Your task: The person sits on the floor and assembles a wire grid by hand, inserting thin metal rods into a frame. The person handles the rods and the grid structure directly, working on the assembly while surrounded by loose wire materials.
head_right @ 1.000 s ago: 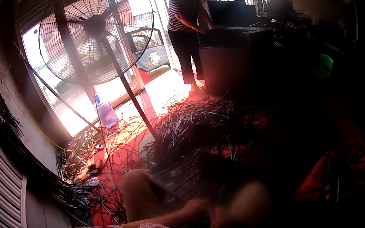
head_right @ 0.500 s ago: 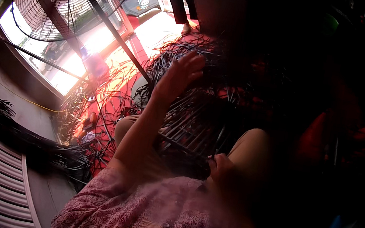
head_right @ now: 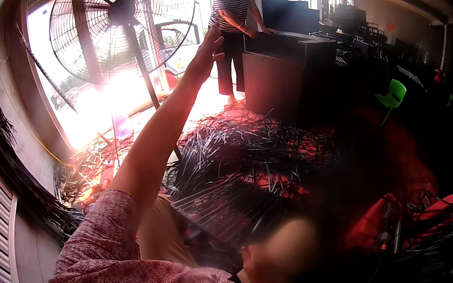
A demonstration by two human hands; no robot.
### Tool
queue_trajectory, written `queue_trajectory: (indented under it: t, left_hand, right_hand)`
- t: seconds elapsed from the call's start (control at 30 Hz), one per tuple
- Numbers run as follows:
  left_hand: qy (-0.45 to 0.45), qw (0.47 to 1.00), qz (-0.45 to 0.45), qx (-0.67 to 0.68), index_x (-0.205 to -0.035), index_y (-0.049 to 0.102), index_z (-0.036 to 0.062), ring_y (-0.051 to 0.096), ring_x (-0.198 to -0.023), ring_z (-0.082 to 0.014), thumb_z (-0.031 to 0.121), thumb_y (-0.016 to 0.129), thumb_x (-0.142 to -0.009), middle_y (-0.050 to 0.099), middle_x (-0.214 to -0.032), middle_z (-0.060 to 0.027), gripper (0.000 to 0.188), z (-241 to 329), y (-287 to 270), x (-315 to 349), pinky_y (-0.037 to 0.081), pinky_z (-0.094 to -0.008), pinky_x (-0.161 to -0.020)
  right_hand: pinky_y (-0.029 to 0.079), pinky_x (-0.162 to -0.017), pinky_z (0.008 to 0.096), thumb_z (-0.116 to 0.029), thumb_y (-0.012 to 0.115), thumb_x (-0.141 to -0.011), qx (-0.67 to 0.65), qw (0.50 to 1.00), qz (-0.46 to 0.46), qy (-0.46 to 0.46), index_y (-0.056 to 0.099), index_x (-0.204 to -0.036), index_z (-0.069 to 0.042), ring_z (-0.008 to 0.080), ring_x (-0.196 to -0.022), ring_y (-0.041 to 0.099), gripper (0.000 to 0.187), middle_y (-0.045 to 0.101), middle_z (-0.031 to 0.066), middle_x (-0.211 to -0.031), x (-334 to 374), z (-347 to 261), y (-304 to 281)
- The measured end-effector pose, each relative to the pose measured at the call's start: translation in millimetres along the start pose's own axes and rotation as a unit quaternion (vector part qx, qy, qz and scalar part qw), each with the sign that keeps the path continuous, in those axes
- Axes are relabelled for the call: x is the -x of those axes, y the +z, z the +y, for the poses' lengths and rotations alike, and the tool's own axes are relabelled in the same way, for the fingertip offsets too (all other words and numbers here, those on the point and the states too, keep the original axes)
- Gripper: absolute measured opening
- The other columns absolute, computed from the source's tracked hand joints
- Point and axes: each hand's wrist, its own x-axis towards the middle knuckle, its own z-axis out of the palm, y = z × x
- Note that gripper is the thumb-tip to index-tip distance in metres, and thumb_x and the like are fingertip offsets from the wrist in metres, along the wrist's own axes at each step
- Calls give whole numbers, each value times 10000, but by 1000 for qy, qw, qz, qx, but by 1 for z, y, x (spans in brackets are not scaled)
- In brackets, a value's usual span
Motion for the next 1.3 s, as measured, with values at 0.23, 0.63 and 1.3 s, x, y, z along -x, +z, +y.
queue_trajectory:
  t: [0.23, 0.63, 1.3]
  left_hand:
    - [82, 993, -56, -59, -1556, 288, 132, 272, -1461, -372, 801, 487, -841, 292, -1549, -238, 998, 57, 8, -17, 305, -598, -1100]
    - [14, 995, -74, 60, -1361, 537, -8, 652, -1059, -218, 313, 649, -948, 692, -1131, -153, 534, 80, 17, 37, 502, -331, -909]
    - [-93, 989, -114, 21, -1088, 692, -2, 634, -762, -118, 287, 619, -966, 685, -853, -53, 322, 8, 39, 124, 508, -280, -734]
  right_hand:
    - [511, -613, 443, -92, 733, -802, -26, 999, 35, -20, 619, -826, -41, 370, -724, 636, 127, 625, 146, -799, 2, -5, -4]
    - [507, -605, 436, -93, 742, -798, -23, 998, 46, -27, 617, -832, -40, 355, -705, 633, 141, 615, 140, -778, 4, 5, 1]
    - [523, -615, 425, -108, 738, -819, -14, 999, 30, -6, 602, -817, -31, 343, -721, 648, 156, 623, 143, -800, 4, 8, -10]
